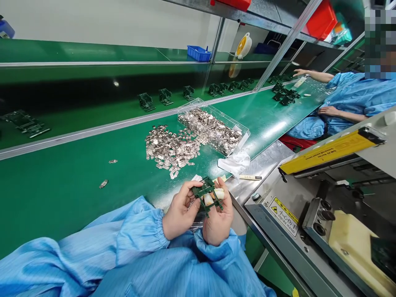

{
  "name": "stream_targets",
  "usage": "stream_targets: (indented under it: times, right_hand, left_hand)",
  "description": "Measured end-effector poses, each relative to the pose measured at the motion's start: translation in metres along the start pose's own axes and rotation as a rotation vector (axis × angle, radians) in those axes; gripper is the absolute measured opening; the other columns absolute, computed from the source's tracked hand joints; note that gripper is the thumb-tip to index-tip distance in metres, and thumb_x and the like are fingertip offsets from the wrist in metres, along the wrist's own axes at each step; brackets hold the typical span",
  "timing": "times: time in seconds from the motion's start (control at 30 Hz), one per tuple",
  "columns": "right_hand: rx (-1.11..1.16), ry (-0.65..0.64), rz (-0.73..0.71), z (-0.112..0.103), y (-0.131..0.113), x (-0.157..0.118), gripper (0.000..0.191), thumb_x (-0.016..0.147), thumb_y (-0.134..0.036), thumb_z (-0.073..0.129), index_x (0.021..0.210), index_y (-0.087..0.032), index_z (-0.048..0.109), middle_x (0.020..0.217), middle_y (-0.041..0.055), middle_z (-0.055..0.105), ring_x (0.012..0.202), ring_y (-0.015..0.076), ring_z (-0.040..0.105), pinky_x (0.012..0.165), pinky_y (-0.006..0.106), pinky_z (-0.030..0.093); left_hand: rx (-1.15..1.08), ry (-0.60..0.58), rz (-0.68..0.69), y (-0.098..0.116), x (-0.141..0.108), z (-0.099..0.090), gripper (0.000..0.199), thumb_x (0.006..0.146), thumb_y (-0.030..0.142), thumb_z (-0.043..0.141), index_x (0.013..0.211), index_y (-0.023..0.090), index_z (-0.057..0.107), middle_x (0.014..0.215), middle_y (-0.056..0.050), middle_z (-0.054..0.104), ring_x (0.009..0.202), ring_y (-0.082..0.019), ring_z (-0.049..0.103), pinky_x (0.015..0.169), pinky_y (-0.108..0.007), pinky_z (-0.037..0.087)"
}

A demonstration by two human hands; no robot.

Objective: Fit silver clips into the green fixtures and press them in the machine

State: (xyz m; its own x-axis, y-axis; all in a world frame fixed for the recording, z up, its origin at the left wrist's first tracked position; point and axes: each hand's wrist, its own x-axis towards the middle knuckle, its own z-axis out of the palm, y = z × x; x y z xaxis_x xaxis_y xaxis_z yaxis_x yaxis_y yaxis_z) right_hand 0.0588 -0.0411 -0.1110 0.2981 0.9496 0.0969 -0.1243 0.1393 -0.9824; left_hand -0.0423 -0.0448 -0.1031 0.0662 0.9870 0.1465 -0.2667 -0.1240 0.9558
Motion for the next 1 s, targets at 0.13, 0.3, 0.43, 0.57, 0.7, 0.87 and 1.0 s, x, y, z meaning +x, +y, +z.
stream_targets:
  times: [0.13,0.3,0.43,0.57,0.7,0.87,1.0]
  right_hand:
    - [0.282,-0.063,0.162,-0.005,-0.008,0.005,0.033,0.073,-0.031,0.076,0.103,-0.022,0.063,0.121,0.0093,0.065,0.111,0.0253,0.060,0.098,0.044,0.046]
    - [0.324,-0.068,0.121,-0.015,-0.007,0.008,0.029,0.073,-0.026,0.078,0.097,-0.023,0.062,0.110,0.0045,0.068,0.102,0.0204,0.062,0.092,0.035,0.049]
    - [0.239,-0.092,0.033,-0.018,0.003,0.004,0.030,0.078,-0.024,0.074,0.104,-0.023,0.059,0.098,0.0031,0.067,0.088,0.0180,0.063,0.080,0.030,0.052]
    - [0.208,-0.180,0.001,-0.034,-0.005,0.005,0.030,0.082,-0.022,0.070,0.109,-0.025,0.058,0.105,0.0035,0.066,0.095,0.0182,0.063,0.084,0.030,0.052]
    - [0.029,-0.356,-0.093,-0.077,-0.034,0.004,0.061,0.082,-0.017,0.068,0.137,-0.030,0.046,0.144,0.0066,0.048,0.129,0.0232,0.048,0.102,0.037,0.045]
    - [-0.174,-0.329,-0.201,-0.150,-0.074,-0.020,0.073,0.069,-0.021,0.082,0.135,-0.027,0.053,0.134,0.0092,0.058,0.126,0.0301,0.052,0.107,0.045,0.043]
    - [-0.186,0.100,-0.315,-0.227,-0.099,-0.044,0.071,0.066,-0.030,0.087,0.130,-0.027,0.057,0.125,0.0104,0.064,0.111,0.0315,0.063,0.093,0.047,0.055]
  left_hand:
    - [-0.043,-0.011,-0.029,0.006,0.004,0.002,0.030,0.090,0.030,0.061,0.116,0.024,0.048,0.096,-0.003,0.063,0.082,-0.011,0.062,0.076,-0.021,0.051]
    - [0.015,-0.010,-0.046,0.011,0.001,0.007,0.031,0.088,0.031,0.063,0.115,0.022,0.049,0.092,-0.003,0.062,0.081,-0.012,0.061,0.075,-0.021,0.051]
    - [0.129,-0.043,-0.079,0.014,-0.003,0.010,0.032,0.088,0.029,0.062,0.116,0.020,0.049,0.092,-0.004,0.064,0.079,-0.013,0.061,0.070,-0.021,0.050]
    - [0.170,-0.091,-0.083,0.023,-0.003,0.011,0.033,0.086,0.029,0.064,0.115,0.019,0.050,0.103,-0.008,0.065,0.089,-0.017,0.064,0.074,-0.024,0.051]
    - [0.265,-0.229,-0.137,0.043,0.002,0.019,0.032,0.088,0.028,0.060,0.117,0.018,0.049,0.102,-0.008,0.065,0.093,-0.019,0.064,0.078,-0.027,0.051]
    - [0.490,-0.813,-0.156,0.073,0.025,0.062,0.037,0.089,0.022,0.056,0.126,0.020,0.050,0.087,-0.003,0.067,0.070,-0.015,0.062,0.060,-0.024,0.048]
    - [0.468,-1.093,0.104,0.078,0.064,0.138,0.051,0.084,0.027,0.065,0.131,0.020,0.049,0.114,-0.010,0.067,0.101,-0.024,0.065,0.085,-0.034,0.054]
